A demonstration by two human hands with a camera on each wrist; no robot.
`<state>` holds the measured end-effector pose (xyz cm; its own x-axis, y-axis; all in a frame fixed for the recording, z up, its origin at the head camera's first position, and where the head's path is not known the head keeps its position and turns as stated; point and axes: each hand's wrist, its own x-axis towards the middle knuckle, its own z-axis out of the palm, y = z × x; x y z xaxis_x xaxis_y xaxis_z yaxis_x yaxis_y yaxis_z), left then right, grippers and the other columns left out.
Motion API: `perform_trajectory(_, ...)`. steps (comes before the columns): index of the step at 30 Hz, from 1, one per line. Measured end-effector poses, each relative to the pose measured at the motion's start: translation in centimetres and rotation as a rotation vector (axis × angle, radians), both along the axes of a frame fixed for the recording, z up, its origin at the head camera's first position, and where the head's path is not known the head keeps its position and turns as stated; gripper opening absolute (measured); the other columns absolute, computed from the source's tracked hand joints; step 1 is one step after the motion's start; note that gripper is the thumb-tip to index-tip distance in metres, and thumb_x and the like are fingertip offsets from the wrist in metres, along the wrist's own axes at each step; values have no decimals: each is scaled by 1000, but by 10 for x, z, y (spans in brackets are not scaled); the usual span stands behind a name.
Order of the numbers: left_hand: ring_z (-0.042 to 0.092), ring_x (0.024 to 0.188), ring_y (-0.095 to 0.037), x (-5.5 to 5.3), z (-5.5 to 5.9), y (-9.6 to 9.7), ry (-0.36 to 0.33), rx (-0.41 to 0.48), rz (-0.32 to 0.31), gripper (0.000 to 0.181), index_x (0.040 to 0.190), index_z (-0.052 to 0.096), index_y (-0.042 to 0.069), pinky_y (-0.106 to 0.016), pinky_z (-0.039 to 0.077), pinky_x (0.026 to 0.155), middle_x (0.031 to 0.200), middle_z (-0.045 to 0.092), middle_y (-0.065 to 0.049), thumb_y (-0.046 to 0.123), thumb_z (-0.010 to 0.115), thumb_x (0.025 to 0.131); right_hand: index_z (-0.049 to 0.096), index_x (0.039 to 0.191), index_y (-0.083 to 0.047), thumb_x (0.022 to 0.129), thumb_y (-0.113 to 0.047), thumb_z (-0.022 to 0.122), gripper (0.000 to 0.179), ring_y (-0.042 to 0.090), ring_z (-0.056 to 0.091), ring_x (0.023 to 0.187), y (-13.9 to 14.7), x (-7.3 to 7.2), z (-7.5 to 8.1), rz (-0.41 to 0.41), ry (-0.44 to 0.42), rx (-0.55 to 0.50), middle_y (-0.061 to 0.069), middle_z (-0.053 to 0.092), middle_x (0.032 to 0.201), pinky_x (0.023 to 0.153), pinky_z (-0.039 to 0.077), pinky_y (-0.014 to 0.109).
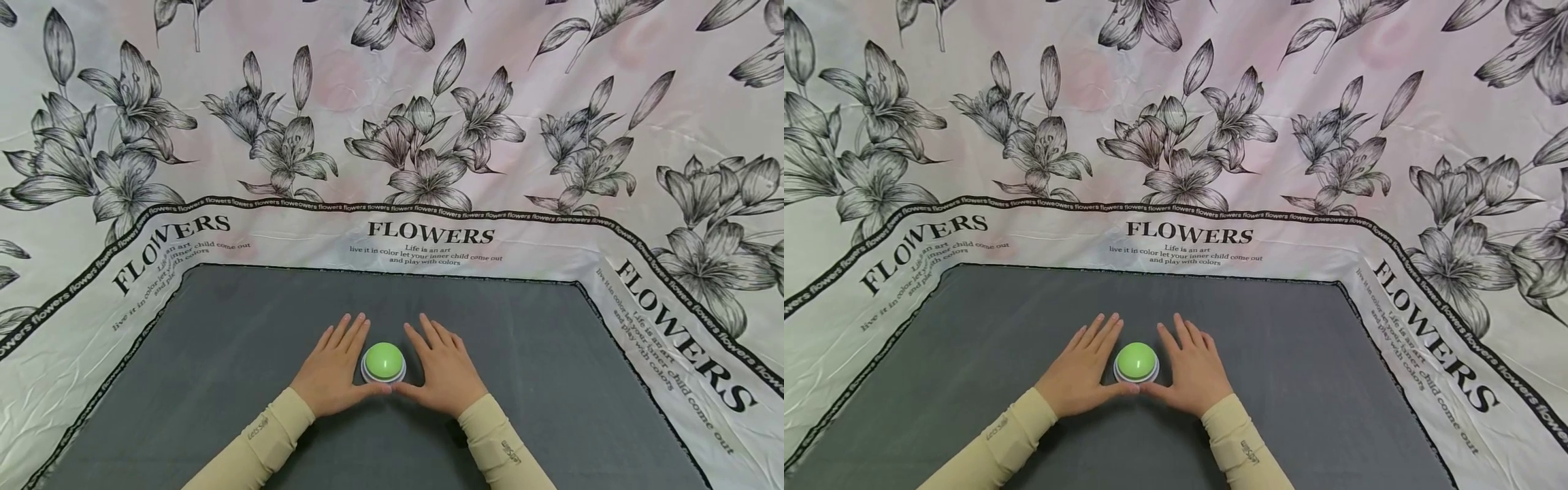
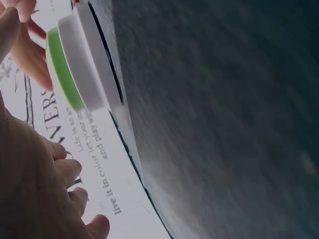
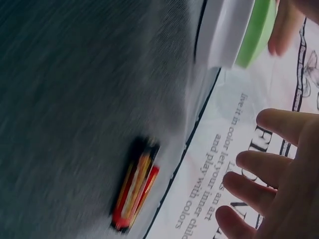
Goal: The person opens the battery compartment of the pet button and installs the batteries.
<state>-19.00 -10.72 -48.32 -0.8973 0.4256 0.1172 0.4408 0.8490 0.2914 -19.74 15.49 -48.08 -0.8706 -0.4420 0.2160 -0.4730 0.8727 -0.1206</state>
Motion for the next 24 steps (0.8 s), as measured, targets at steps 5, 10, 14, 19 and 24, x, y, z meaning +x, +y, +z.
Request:
perform_trajectory(5, 15, 170, -32, -1, -3, 6, -8, -10, -38, 122, 175, 17, 11, -59, 19, 134, 183, 15, -6, 92, 50, 90, 43, 168, -16, 88, -71, 77, 103, 43, 47, 153, -9, -2, -4, 18, -37, 4, 19, 41, 172, 121, 38, 67)
perform_trajectory(10, 17, 170, -31, -1, -4, 7, -37, 3, -75, 120, 175, 17, 11, -57, 24, 133, 183, 17, -7, 90, 52, 91, 44, 167, -15, 88, -69, 79, 101, 42, 50, 151, -13, -1, -4, 33, -88, -16, 17, 46, 170, 119, 41, 67)
perform_trajectory(14, 23, 168, -35, -3, -3, 5, -59, 30, -137, 115, 174, 22, 8, -57, 31, 130, 180, 24, -12, 79, 64, 94, 45, 167, -15, 90, -64, 79, 97, 41, 53, 149, -15, -2, -3, 56, -125, -52, 15, 50, 166, 117, 43, 66)
perform_trajectory(19, 40, 160, -38, -6, -1, 2, -96, 72, -185, 105, 171, 28, 4, -55, 43, 123, 175, 35, -16, 56, 79, 96, 47, 165, -15, 91, -59, 81, 93, 39, 55, 147, -16, -3, -5, 87, -148, -92, 13, 55, 162, 116, 45, 66)
perform_trajectory(24, 56, 148, -35, -9, 1, 0, -128, 120, -190, 95, 170, 32, 4, -50, 51, 116, 170, 45, -17, 41, 82, 98, 49, 163, -13, 92, -55, 83, 89, 36, 60, 142, -17, -5, -7, 126, -151, -113, 12, 60, 158, 112, 50, 62)
